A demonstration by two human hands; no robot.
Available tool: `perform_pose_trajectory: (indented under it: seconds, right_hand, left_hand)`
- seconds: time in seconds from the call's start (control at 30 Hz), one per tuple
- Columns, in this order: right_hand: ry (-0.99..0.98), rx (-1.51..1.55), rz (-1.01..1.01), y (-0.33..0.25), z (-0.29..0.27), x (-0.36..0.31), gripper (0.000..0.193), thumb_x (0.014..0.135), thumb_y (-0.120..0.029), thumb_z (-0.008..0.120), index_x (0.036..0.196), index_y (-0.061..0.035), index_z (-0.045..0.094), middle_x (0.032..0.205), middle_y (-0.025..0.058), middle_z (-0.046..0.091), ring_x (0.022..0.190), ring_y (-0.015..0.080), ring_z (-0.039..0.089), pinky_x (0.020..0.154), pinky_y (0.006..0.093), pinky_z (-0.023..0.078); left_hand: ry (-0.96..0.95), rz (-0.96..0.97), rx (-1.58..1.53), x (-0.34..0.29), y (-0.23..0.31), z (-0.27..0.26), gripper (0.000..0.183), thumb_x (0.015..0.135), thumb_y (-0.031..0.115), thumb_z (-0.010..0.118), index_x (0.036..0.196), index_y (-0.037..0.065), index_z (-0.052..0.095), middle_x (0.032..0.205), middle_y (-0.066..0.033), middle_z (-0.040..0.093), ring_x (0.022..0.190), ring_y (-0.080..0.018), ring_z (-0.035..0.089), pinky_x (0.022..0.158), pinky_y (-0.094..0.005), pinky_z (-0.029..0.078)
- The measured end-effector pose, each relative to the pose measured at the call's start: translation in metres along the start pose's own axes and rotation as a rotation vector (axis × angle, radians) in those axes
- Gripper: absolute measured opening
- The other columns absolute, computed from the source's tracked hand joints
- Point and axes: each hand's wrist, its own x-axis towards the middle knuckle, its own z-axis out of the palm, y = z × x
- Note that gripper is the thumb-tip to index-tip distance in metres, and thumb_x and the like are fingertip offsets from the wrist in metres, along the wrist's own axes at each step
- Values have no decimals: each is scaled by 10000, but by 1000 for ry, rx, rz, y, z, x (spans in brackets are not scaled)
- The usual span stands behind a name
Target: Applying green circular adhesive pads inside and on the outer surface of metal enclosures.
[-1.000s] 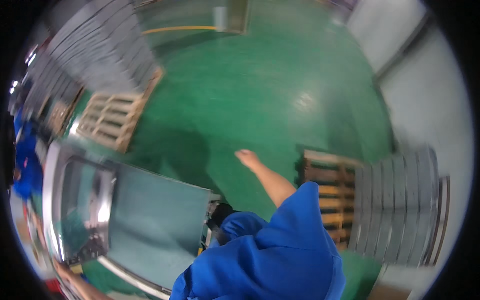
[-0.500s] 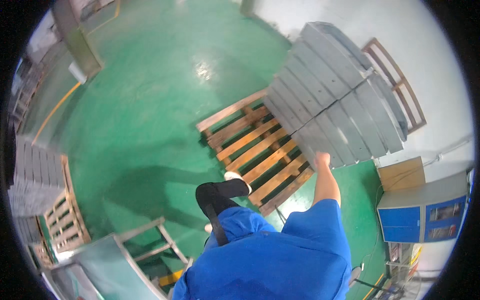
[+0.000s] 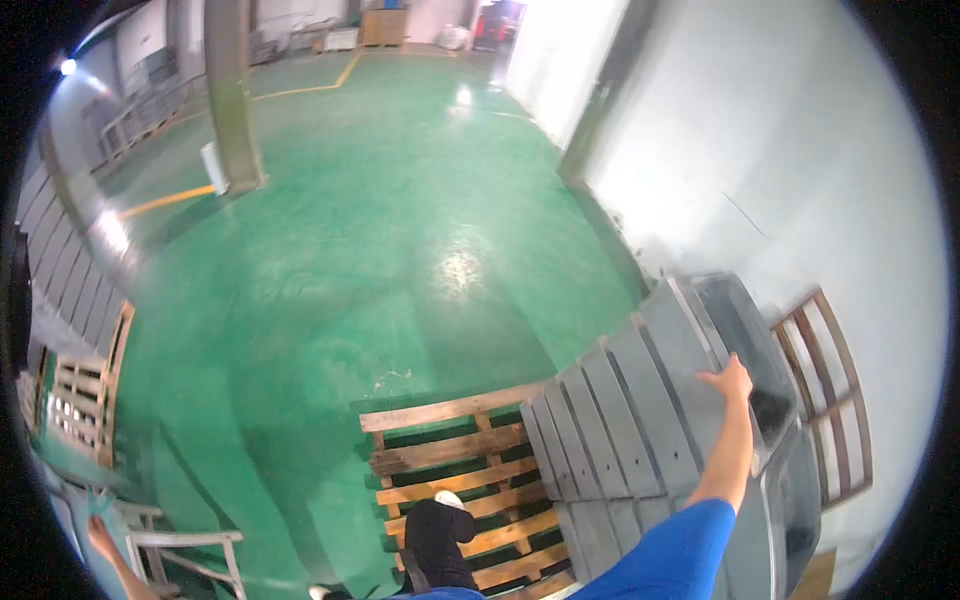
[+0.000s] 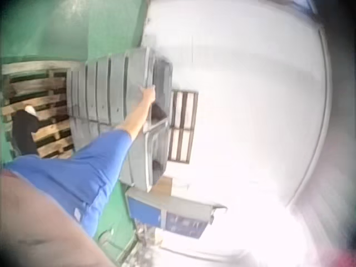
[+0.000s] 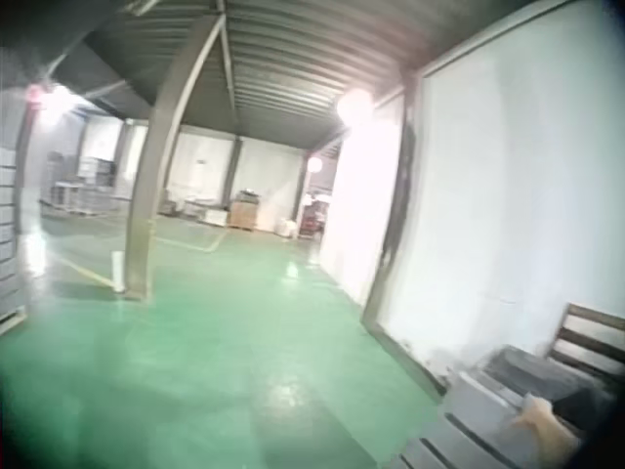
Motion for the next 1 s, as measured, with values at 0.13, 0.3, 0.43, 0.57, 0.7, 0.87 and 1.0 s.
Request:
perform_pose_trajectory:
  seconds: [0.13, 0.3, 0.43, 0.57, 0.7, 0.87, 1.0]
  right_hand:
    - [98, 77, -63, 20, 5, 11, 900, 472, -460, 772, 1146, 49, 462, 1048, 206, 560, 985, 324, 540, 833, 372, 432]
    - [145, 297, -328, -53, -144, -70, 570, 554, -369, 753, 889, 67, 603, 832, 193, 619, 766, 262, 600, 658, 358, 454]
    - [-267, 747, -445, -99, -242, -184, 482, 602, -348, 739, 825, 57, 602, 740, 43, 591, 661, 141, 559, 560, 271, 436]
    - [-460, 909, -927, -187, -255, -329, 545, 556, -370, 772, 845, 56, 593, 779, 55, 591, 700, 137, 543, 600, 265, 436]
    - [-505, 502, -1351, -321, -253, -522, 571, 517, -347, 793, 872, 47, 582, 772, 75, 605, 735, 128, 531, 670, 278, 438]
    - [-446, 391, -2173, -471, -248, -759, 620, 545, -497, 726, 913, -17, 593, 806, 169, 618, 782, 321, 597, 713, 367, 460]
    - [-276, 301, -2627, -532, -215, -921, 697, 552, -601, 664, 926, -23, 561, 753, 177, 607, 721, 342, 591, 647, 402, 463]
  left_hand:
    - [57, 79, -297, -26, 47, 53, 213, 850, 159, 487, 841, -51, 523, 705, -153, 561, 615, -222, 518, 587, -335, 418]
    - [46, 9, -135, -33, 66, 61, 202, 813, 124, 561, 898, -59, 555, 718, -100, 603, 628, -144, 569, 577, -271, 455]
    - [-26, -107, -751, -53, 113, 19, 134, 806, 92, 587, 887, -14, 586, 732, -52, 602, 643, -105, 540, 596, -241, 448]
    - [37, -48, -1005, -111, 67, -48, 91, 812, 79, 580, 770, 1, 602, 707, -16, 583, 645, -87, 514, 591, -228, 407]
    - [194, -124, -1053, -188, -55, -111, 74, 806, 57, 583, 834, -12, 587, 643, -11, 586, 555, -43, 510, 502, -181, 407]
    - [475, -508, -958, -313, -180, -185, 85, 817, 52, 566, 848, -27, 575, 702, -39, 578, 595, -75, 529, 551, -189, 425]
    - [725, -638, -883, -371, -219, -220, 91, 828, 47, 539, 856, -40, 548, 704, -66, 579, 571, -98, 531, 523, -202, 423]
